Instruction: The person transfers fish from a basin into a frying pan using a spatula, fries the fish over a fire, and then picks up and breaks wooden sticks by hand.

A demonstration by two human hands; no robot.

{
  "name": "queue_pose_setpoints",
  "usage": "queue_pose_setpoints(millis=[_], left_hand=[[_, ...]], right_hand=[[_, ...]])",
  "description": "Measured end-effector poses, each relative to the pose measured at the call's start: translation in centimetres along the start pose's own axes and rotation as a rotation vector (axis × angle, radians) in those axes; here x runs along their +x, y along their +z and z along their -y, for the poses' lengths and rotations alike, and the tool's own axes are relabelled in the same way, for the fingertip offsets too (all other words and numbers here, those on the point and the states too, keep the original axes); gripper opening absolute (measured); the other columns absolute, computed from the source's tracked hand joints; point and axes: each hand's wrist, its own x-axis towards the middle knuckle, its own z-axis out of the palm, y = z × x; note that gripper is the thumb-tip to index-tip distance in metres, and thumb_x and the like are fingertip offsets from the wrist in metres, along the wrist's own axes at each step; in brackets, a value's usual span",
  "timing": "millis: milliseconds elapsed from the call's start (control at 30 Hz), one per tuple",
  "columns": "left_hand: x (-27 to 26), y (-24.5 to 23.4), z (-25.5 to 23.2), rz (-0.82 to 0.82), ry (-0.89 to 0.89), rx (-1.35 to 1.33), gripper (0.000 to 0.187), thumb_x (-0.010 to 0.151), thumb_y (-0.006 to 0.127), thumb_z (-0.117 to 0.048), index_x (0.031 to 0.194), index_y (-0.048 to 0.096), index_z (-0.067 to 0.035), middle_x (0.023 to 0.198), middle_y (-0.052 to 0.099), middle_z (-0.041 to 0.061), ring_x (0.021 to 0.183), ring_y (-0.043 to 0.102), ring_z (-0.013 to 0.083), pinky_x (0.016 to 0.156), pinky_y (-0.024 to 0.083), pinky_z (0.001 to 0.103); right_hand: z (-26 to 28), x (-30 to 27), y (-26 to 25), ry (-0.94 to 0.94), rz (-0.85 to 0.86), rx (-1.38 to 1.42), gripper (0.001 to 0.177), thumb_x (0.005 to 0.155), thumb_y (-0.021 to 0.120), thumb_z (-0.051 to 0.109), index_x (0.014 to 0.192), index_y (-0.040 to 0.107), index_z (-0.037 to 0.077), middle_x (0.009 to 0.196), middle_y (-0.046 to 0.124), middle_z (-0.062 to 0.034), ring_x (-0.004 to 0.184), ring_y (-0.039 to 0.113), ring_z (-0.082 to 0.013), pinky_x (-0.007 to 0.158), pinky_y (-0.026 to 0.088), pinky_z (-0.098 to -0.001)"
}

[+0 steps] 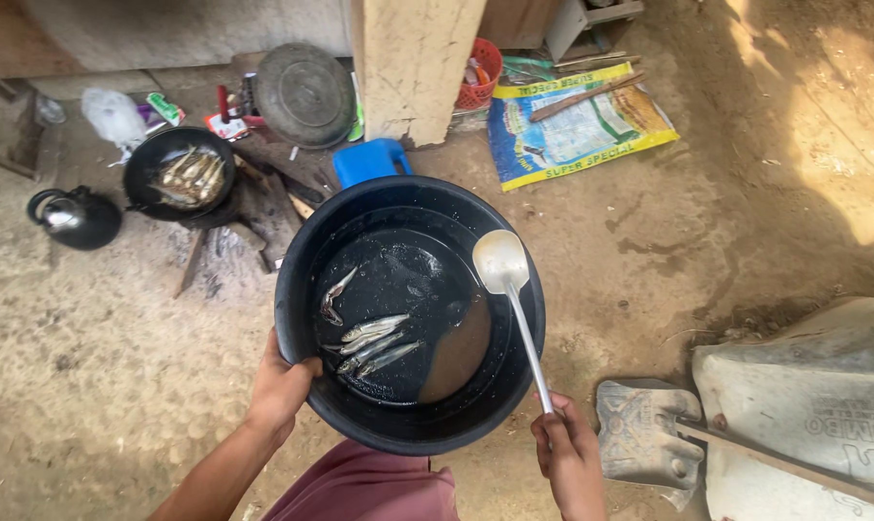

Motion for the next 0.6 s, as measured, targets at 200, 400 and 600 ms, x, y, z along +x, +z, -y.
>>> queue_pose_setpoints(millis=[200,400,600], left_hand=[[2.6,8.1,-1.6,0.002,0.057,-0.063,0.075,0.074,0.053,0.016,0.143,0.044,-0.010,0.110,0.065,0.007,0.094,0.062,0.0167,0.080,0.052,0.030],[3.2,14.5,-3.3,-0.087,-0.001,-0.005,0.074,0.073,0.053,0.017,0.142,0.045,-0.008,0.111,0.066,0.010,0.096,0.063,0.0187,0.083,0.053,0.032],[5.7,21.3,-4.0,-0.161,0.013,-0.126,0.073,0.075,0.053,0.016,0.143,0.043,-0.007,0.108,0.066,0.011,0.092,0.062,0.0198,0.079,0.052,0.033]], right_hand=[[5.6,6.4,-4.0,-0.078,0.041,-0.096,0.029,0.098,0.052,0.011,0.123,0.067,0.007,0.069,0.054,-0.0013,0.047,0.039,-0.0065,0.042,0.029,-0.0231],[7.9,12.4,-7.5,-0.035,0.085,-0.147,0.030,0.098,0.051,0.010,0.123,0.066,0.007,0.066,0.049,-0.0026,0.048,0.038,-0.0087,0.043,0.028,-0.0248],[12.9,20.9,-9.8,-0.233,0.195,-0.354,0.028,0.095,0.053,0.008,0.121,0.066,0.004,0.070,0.056,-0.0012,0.057,0.047,-0.0070,0.051,0.038,-0.0232]])
